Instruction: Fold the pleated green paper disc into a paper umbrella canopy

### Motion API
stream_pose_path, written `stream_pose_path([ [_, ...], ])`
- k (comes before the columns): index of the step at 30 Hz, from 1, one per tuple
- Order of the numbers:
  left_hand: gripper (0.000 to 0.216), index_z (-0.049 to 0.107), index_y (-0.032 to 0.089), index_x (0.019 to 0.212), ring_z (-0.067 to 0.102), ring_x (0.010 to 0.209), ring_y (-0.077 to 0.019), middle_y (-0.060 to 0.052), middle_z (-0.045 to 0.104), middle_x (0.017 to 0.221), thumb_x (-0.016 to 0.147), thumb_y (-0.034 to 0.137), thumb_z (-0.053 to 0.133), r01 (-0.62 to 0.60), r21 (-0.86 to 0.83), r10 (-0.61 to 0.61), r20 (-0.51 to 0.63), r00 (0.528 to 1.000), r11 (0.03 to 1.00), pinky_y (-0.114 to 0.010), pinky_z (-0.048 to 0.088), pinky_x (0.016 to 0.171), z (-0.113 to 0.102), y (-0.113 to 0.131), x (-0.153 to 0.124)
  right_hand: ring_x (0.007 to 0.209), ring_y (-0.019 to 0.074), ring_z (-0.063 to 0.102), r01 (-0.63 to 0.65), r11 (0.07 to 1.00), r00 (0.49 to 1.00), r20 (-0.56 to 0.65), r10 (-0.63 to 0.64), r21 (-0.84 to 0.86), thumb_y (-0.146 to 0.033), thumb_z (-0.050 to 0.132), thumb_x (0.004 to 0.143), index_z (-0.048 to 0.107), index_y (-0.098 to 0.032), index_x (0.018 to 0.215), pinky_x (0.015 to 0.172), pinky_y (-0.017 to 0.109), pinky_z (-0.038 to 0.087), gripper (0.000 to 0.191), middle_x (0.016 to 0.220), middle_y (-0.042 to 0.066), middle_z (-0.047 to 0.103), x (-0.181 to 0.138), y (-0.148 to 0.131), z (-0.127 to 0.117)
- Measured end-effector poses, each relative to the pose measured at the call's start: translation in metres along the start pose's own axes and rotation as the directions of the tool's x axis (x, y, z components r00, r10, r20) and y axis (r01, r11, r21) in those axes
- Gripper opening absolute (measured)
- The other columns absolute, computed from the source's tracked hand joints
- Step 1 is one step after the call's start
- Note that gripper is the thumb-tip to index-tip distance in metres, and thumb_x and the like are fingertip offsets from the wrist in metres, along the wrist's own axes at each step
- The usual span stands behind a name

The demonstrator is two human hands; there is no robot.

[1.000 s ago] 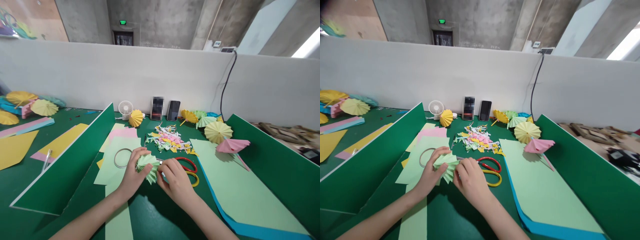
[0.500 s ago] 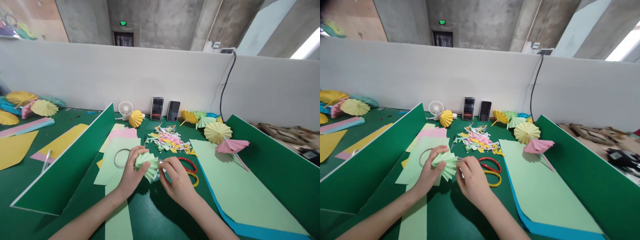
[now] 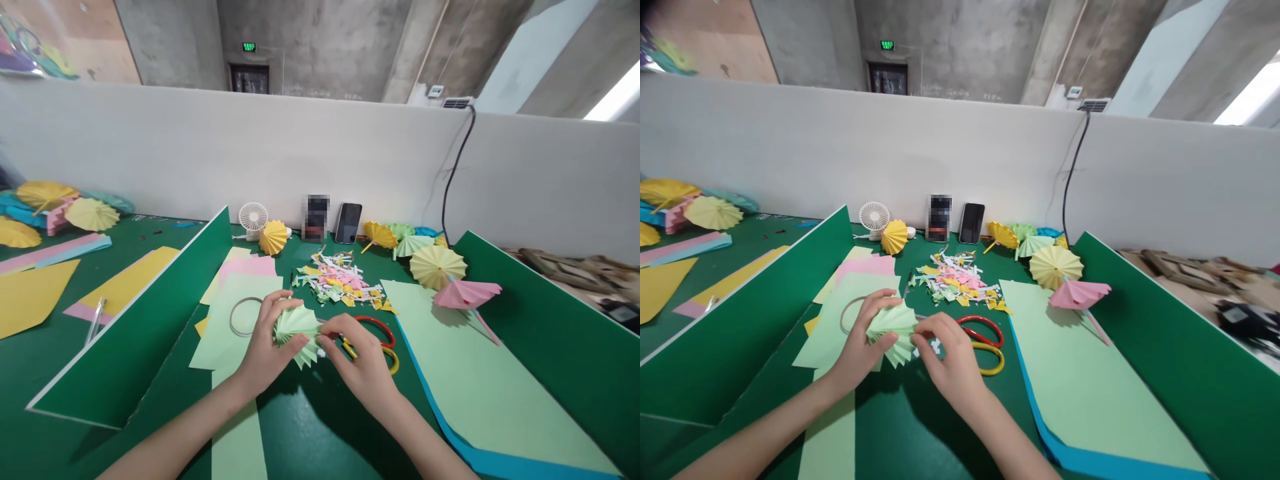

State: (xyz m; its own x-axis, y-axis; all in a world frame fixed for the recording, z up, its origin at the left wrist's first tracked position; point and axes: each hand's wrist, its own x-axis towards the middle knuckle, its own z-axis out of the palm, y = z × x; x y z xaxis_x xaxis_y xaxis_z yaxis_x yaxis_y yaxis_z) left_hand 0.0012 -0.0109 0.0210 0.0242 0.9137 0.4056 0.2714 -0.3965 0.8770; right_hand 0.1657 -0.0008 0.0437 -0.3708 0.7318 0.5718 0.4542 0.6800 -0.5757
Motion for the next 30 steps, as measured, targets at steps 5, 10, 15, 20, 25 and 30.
stream_pose_path([
  [5,0.036,0.051,0.025,0.105,0.038,0.117,-0.0236,-0.007,0.036,0.122,0.074,0.044,0.056,0.005,-0.004,-0.005,0.013,1.000,1.000,-0.035,0.035,0.094,-0.001,0.000,0.001,0.063,0.0148,0.052,0.082,0.995,0.996,0.051,-0.079,-0.064,-0.013,0.044,0.082,0.053,-0.018,0.076,0.056,0.026,0.045,0.012,0.069,0.003,0.056,-0.001,-0.002,0.000],
  [10,0.035,0.051,0.025,0.103,0.036,0.117,-0.0245,-0.007,0.037,0.121,0.074,0.044,0.056,-0.002,0.015,0.003,-0.024,1.000,1.000,-0.037,0.033,0.096,-0.001,-0.003,0.003,0.067,0.0160,0.054,0.134,0.986,0.990,0.061,-0.128,-0.099,-0.009,0.042,0.080,0.053,-0.019,0.083,0.058,0.027,0.046,0.015,0.074,0.005,0.058,-0.002,0.002,-0.001],
  [15,0.038,0.051,0.024,0.104,0.036,0.118,-0.0257,-0.008,0.036,0.121,0.073,0.046,0.056,0.006,0.037,-0.006,0.003,1.000,0.999,-0.039,0.033,0.096,-0.002,-0.003,0.003,0.067,0.0148,0.058,-0.030,0.999,0.999,-0.034,0.029,-0.034,-0.010,0.038,0.083,0.055,-0.019,0.087,0.058,0.025,0.048,0.019,0.075,0.004,0.062,0.000,0.005,-0.007],
  [20,0.038,0.052,0.025,0.103,0.037,0.117,-0.0268,-0.008,0.038,0.120,0.072,0.045,0.057,-0.043,0.044,0.043,0.009,0.999,0.998,-0.040,0.033,0.096,-0.003,-0.001,0.003,0.068,0.0137,0.059,-0.089,0.992,0.987,0.140,0.076,0.085,-0.018,0.049,0.083,0.059,-0.021,0.087,0.060,0.024,0.048,0.011,0.079,0.002,0.064,0.005,0.004,-0.014],
  [25,0.039,0.053,0.023,0.103,0.037,0.117,-0.0264,-0.009,0.036,0.121,0.071,0.045,0.058,-0.065,0.047,0.062,0.069,0.996,0.997,-0.040,0.032,0.097,-0.002,0.000,0.001,0.068,0.0133,0.057,-0.058,0.997,0.983,0.179,0.048,0.053,-0.013,0.048,0.081,0.056,-0.020,0.080,0.060,0.023,0.046,0.011,0.075,0.001,0.061,0.005,0.004,-0.015],
  [30,0.039,0.052,0.023,0.104,0.037,0.116,-0.0261,-0.009,0.035,0.120,0.072,0.044,0.058,-0.086,0.053,0.082,0.070,0.994,0.995,-0.040,0.032,0.097,-0.002,0.001,0.000,0.067,0.0131,0.055,-0.054,0.997,0.986,0.163,0.045,0.047,-0.011,0.041,0.084,0.053,-0.020,0.081,0.060,0.023,0.045,0.014,0.076,0.002,0.059,0.004,0.004,-0.013],
])
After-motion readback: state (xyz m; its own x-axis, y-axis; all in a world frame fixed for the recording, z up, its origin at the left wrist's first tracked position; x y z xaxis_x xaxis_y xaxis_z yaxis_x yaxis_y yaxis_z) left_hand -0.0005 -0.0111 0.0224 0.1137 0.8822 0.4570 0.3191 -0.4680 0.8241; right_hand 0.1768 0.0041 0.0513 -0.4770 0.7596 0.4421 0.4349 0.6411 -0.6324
